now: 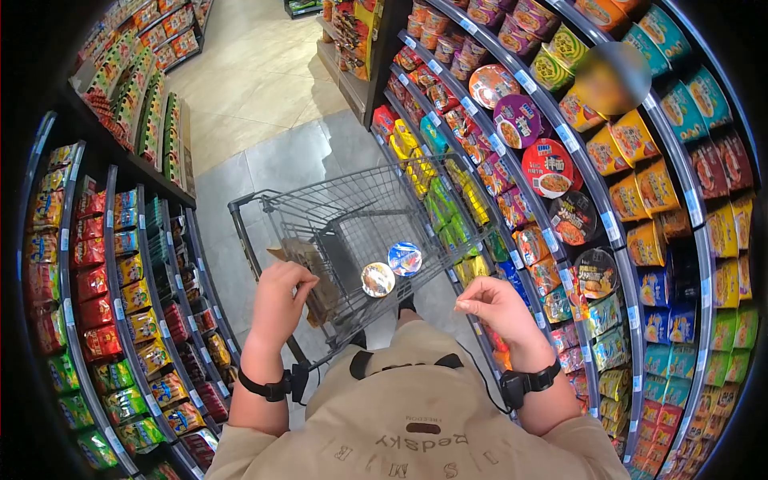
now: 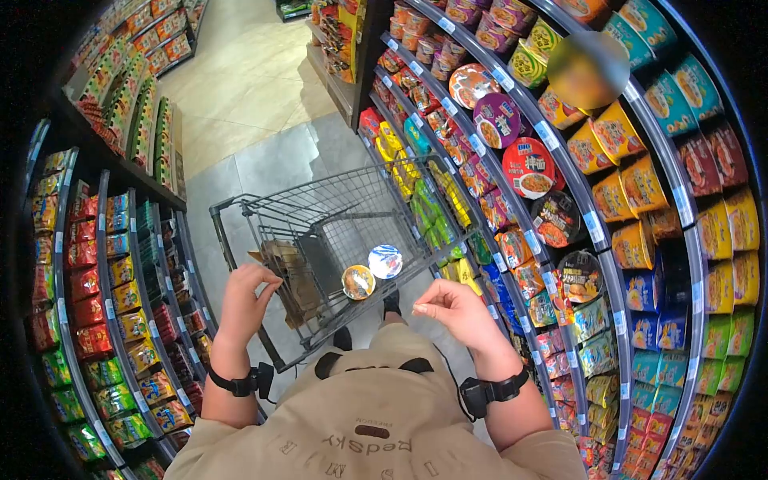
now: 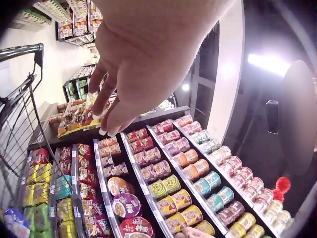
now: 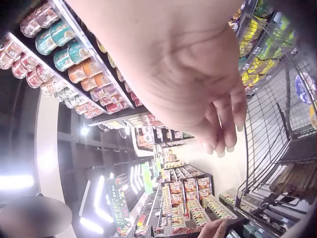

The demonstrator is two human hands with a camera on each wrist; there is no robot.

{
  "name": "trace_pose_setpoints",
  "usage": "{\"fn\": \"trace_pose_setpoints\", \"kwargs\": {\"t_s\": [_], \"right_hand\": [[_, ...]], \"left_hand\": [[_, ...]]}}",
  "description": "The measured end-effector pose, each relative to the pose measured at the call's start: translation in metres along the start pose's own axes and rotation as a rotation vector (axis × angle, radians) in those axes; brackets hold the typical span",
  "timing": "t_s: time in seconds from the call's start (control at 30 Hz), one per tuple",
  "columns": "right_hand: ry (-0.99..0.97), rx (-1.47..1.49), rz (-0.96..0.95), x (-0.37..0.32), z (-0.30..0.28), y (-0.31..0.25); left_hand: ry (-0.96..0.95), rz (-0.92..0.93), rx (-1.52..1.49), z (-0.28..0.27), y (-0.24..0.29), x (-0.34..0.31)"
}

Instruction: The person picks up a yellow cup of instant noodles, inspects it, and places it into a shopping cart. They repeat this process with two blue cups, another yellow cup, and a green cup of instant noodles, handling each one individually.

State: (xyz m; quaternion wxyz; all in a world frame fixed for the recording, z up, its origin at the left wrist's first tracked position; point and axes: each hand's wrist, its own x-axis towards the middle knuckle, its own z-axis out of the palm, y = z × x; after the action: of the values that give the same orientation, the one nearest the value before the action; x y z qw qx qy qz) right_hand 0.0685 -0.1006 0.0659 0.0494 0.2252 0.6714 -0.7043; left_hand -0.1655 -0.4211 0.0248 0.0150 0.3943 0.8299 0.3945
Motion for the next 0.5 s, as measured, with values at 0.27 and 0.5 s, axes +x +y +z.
{"fn": "trace_pose_setpoints", "kwargs": {"t_s": [0.27,0.5], "right_hand": [[-0.012,-0.002,0.081,0.105,-0.063,0.023],[0.004,0.095,0.471,0.222,-0.120,0.110]], "left_hand": [[-0.085,-0.090,0.015,0.056,-0.022,0.059],[-0.333,-0.490,-0.233,0.173,-0.070,0.102]]}}
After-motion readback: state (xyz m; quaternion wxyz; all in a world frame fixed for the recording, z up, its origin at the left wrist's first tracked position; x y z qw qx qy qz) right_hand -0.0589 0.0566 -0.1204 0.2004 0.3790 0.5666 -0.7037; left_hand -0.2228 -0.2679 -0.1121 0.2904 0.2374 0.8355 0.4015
